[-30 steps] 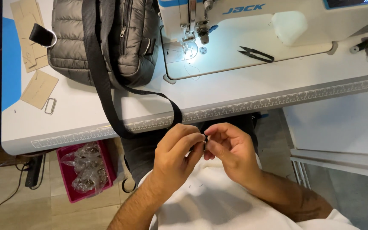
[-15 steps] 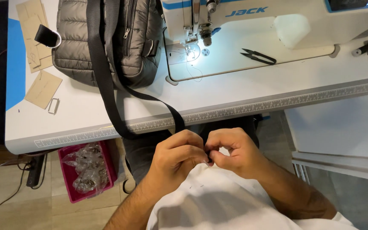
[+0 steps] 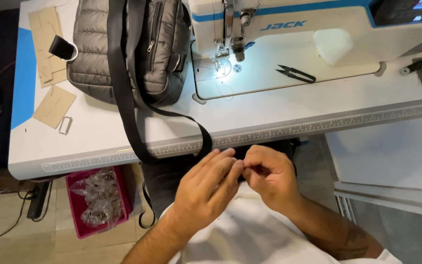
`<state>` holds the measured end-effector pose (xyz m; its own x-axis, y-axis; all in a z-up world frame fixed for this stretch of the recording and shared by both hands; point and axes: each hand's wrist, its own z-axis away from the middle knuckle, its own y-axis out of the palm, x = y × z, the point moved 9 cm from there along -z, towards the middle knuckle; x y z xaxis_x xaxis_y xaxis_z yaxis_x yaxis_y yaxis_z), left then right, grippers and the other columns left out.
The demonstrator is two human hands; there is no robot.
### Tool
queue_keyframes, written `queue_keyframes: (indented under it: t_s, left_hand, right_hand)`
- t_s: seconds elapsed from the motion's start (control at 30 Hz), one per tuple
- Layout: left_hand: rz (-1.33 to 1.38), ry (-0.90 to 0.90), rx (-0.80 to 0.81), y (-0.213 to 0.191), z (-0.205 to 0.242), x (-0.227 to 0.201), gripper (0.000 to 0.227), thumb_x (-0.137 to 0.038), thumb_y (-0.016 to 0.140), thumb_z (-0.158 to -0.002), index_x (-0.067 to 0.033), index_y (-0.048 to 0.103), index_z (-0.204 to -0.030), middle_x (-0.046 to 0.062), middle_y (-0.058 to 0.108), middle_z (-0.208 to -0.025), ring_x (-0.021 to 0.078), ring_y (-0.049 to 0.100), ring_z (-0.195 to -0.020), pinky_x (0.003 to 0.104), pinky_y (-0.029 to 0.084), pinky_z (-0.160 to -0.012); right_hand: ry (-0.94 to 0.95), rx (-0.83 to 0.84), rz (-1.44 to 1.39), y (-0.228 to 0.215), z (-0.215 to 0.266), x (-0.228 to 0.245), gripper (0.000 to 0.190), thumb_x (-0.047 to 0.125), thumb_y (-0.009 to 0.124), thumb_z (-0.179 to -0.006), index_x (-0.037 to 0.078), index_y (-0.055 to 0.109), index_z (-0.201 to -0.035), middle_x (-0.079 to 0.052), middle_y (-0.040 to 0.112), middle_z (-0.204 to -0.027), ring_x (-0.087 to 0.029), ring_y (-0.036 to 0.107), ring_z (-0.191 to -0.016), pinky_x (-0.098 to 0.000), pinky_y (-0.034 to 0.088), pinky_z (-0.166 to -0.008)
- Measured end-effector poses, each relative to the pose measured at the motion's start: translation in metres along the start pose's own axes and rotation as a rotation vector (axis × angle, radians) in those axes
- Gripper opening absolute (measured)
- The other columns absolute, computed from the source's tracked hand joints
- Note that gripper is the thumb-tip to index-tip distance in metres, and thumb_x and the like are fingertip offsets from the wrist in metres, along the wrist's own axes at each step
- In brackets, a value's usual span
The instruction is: Assembling a bag strap by threading it through a buckle and then handling foam material components in a workshop.
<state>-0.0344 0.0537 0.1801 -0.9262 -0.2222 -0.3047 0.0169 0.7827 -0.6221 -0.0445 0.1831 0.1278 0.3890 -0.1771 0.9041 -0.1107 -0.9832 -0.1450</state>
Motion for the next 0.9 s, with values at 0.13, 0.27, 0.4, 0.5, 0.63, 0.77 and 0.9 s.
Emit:
queue_keyframes:
  t_s: [0.13, 0.27, 0.4, 0.5, 0.63, 0.77, 0.9]
  left_hand:
    - [-0.024, 0.039, 0.066, -0.015, -0.003, 0.016, 0.023, -0.002, 0.049, -0.104, 0.0107, 0.060, -0.120, 0.023, 0.065, -0.108, 0.0377, 0.070, -0.110, 0.054, 0.055, -0.106]
    - [0.026, 0.006, 0.190, -0.033, -0.004, 0.055, 0.046, 0.003, 0.079, -0.086, 0.0084, 0.061, -0.127, 0.024, 0.069, -0.121, 0.0337, 0.068, -0.118, 0.056, 0.046, -0.117]
    - [-0.223, 0.134, 0.344, -0.064, -0.022, 0.077, 0.037, 0.007, 0.068, -0.092, 0.0069, 0.065, -0.129, 0.020, 0.068, -0.121, 0.0318, 0.065, -0.123, 0.056, 0.041, -0.120]
    - [-0.477, 0.123, 0.497, -0.080, -0.017, 0.108, 0.061, -0.008, 0.081, -0.079, -0.0066, 0.064, -0.137, 0.012, 0.068, -0.135, 0.0241, 0.060, -0.129, 0.049, 0.035, -0.125]
    - [-0.518, 0.165, 0.414, -0.102, -0.027, 0.098, 0.050, 0.001, 0.079, -0.085, 0.0016, 0.067, -0.133, 0.015, 0.068, -0.127, 0.0307, 0.066, -0.120, 0.053, 0.044, -0.121]
    - [-0.557, 0.159, 0.539, -0.070, -0.010, 0.103, 0.067, -0.019, 0.082, -0.075, -0.0110, 0.064, -0.139, 0.010, 0.064, -0.139, 0.0241, 0.056, -0.132, 0.047, 0.027, -0.128]
    - [-0.520, 0.308, 0.599, 0.001, 0.027, 0.097, 0.064, -0.010, 0.075, -0.080, -0.0108, 0.060, -0.142, 0.013, 0.060, -0.143, 0.0285, 0.051, -0.137, 0.051, 0.025, -0.127]
  right_hand:
    - [0.094, -0.136, -0.057, -0.024, 0.014, -0.039, 0.010, 0.001, 0.059, -0.086, 0.006, 0.057, -0.078, -0.004, 0.054, -0.075, -0.014, 0.048, -0.069, -0.0268, 0.038, -0.065]
    - [0.206, -0.342, -0.267, -0.069, 0.042, -0.099, 0.011, -0.001, 0.058, -0.085, 0.003, 0.065, -0.093, -0.005, 0.058, -0.085, -0.013, 0.048, -0.073, -0.0238, 0.038, -0.068]
    - [0.345, -0.392, -0.364, -0.099, 0.057, -0.133, 0.009, 0.006, 0.054, -0.092, 0.001, 0.060, -0.087, 0.001, 0.036, -0.065, -0.008, 0.035, -0.061, -0.0239, 0.032, -0.058]
    - [0.448, -0.525, -0.200, -0.143, 0.117, -0.202, 0.015, 0.009, 0.062, -0.095, -0.001, 0.065, -0.106, 0.000, 0.049, -0.074, -0.007, 0.043, -0.065, -0.0219, 0.040, -0.064]
    - [0.526, -0.582, -0.226, -0.167, 0.177, -0.242, 0.004, -0.001, 0.058, -0.098, 0.001, 0.061, -0.097, -0.001, 0.046, -0.073, -0.007, 0.037, -0.062, -0.0227, 0.036, -0.060]
    - [0.701, -0.565, 0.106, -0.190, 0.220, -0.262, 0.014, 0.006, 0.060, -0.100, 0.001, 0.064, -0.088, -0.002, 0.044, -0.061, -0.011, 0.037, -0.056, -0.0281, 0.030, -0.054]
    - [0.815, -0.535, 0.340, -0.195, 0.233, -0.271, 0.022, 0.017, 0.068, -0.100, -0.001, 0.068, -0.113, -0.008, 0.061, -0.073, -0.016, 0.048, -0.062, -0.0318, 0.039, -0.057]
